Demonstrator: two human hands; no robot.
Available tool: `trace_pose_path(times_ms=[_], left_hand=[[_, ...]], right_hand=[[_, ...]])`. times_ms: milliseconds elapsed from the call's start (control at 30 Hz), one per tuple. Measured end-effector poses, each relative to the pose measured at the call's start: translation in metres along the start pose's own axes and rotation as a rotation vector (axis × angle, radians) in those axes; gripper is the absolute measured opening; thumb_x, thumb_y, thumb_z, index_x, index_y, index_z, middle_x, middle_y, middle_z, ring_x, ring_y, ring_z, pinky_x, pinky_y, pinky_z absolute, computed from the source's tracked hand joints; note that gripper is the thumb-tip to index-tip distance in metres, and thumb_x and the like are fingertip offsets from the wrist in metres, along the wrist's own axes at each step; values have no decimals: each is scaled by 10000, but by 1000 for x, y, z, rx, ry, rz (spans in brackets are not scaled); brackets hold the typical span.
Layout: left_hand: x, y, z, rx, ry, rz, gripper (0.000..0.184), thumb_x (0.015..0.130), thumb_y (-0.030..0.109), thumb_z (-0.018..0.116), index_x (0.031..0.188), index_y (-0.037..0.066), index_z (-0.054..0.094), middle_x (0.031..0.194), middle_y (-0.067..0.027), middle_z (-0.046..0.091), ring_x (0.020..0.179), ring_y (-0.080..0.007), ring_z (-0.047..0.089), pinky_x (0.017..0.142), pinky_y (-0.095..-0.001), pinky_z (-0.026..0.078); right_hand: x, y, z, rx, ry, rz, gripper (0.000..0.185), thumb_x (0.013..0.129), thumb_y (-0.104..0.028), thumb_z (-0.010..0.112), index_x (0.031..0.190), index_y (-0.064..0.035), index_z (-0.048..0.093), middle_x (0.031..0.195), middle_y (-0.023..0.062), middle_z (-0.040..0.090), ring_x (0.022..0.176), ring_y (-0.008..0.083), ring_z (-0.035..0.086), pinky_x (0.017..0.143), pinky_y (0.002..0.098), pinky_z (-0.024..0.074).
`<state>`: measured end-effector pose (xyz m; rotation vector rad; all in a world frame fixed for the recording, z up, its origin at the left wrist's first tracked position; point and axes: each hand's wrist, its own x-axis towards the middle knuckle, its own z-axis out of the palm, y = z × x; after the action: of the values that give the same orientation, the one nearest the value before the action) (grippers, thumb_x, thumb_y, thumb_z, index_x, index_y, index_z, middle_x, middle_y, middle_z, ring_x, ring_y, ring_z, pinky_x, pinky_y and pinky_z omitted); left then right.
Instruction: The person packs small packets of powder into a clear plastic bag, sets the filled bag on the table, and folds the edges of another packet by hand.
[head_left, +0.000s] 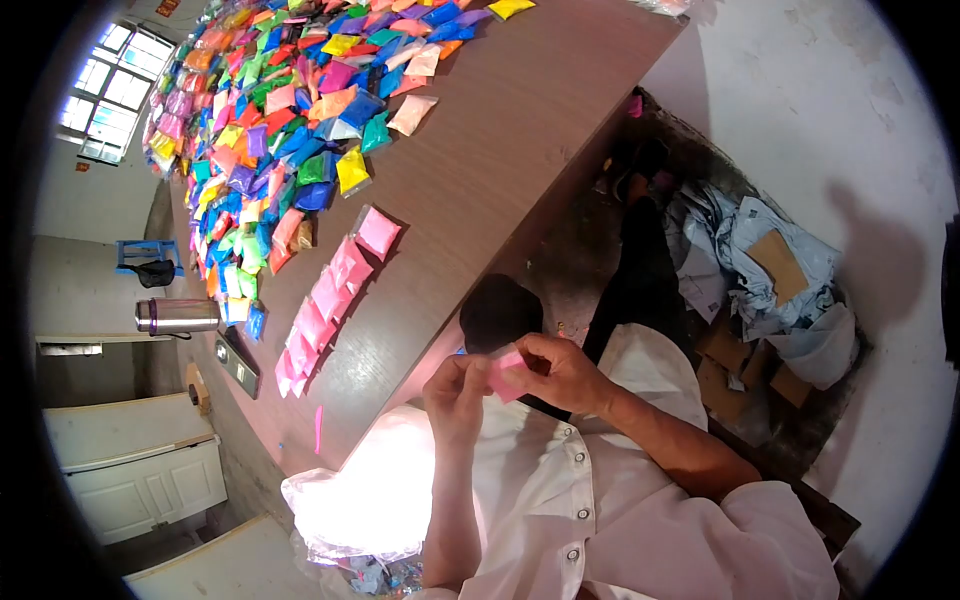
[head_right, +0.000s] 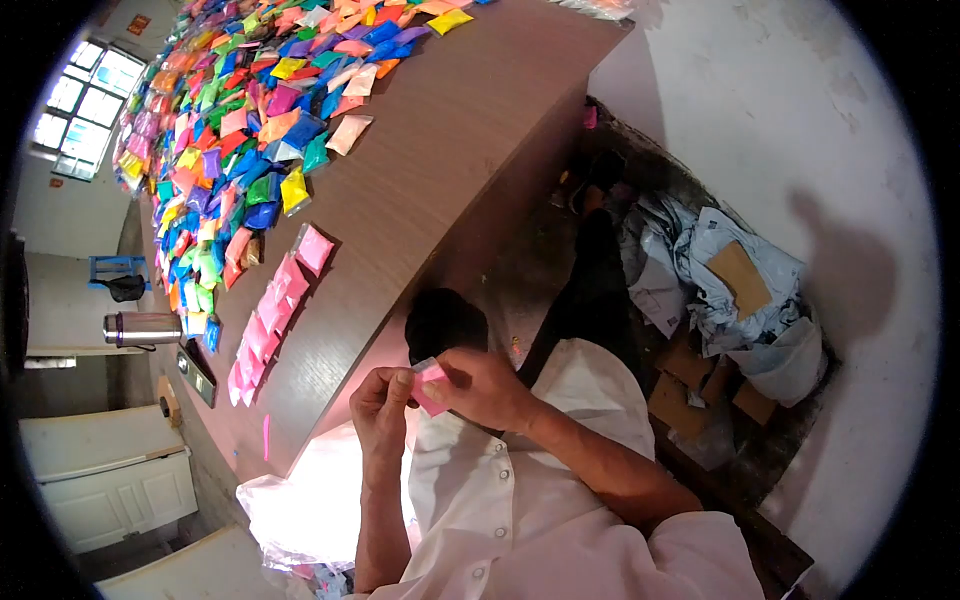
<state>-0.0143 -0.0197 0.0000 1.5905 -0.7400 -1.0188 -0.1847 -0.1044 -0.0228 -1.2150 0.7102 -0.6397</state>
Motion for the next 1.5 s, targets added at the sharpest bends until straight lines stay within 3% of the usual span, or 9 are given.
trace_pose_path(times_ms=[300,400,500,567,900,1100,1200,1333,1500], left_hand=[[-1,-2,0,-2,35,-8,273,1012,263,752,980,-7,732,803,-15,698,700,-75,602,657,-224,478],[-1,1,-2,3,50,-12,270,1010,261,755,977,-5,730,800,-15,696,699,-78,602,657,-223,474],[-1,-2,-1,-5,62,-13,277,1009,267,757,976,-6,727,799,-16,696,698,-79,601,658,-227,474],[-1,-3,-1,-16,58,-10,279,1009,269,758,972,-6,724,798,-18,697,696,-80,601,659,-229,474],[0,1,-7,-89,112,4,251,1016,243,750,947,4,712,807,-19,703,704,-83,601,677,-228,473],[3,-2,-9,-115,111,12,224,1017,211,744,943,0,726,810,-26,709,706,-86,616,667,-230,485],[5,1,-9,-105,143,8,263,1048,235,698,961,-9,743,806,-30,706,707,-94,625,665,-230,489],[8,18,-23,-89,319,63,378,1100,287,591,973,-33,746,863,-81,708,699,-127,593,647,-287,491],[1,34,-64,4,494,187,257,1088,194,615,1006,-26,719,828,-27,666,698,-73,559,647,-239,476]], right_hand=[[0,0,0,-140,-79,51,209,947,-198,734,988,-5,666,875,74,668,797,124,613,724,325,509],[-1,0,3,-14,-18,57,176,965,-160,766,1005,-14,676,837,-25,634,772,46,562,676,252,475],[-2,4,-1,-32,-59,64,189,965,-146,770,1078,-11,701,891,-14,684,821,48,610,721,240,506],[-2,5,-1,-43,-75,105,251,954,-193,739,1104,5,701,957,74,730,882,125,679,811,301,546],[-3,3,-3,-116,-137,199,265,940,-234,783,974,23,728,817,64,706,774,97,608,699,309,498],[-2,-7,-3,-84,-136,125,311,937,-239,789,1084,28,730,904,84,742,843,106,662,761,287,531],[2,-8,-2,14,-75,146,248,960,-131,796,1143,22,728,950,25,735,843,64,662,744,227,545],[15,-23,-10,-64,-54,59,250,957,-112,795,1145,33,717,915,20,725,810,50,646,712,226,541],[58,-61,-17,-113,-24,44,247,969,-140,762,1137,37,724,868,13,712,759,52,615,689,240,511]])
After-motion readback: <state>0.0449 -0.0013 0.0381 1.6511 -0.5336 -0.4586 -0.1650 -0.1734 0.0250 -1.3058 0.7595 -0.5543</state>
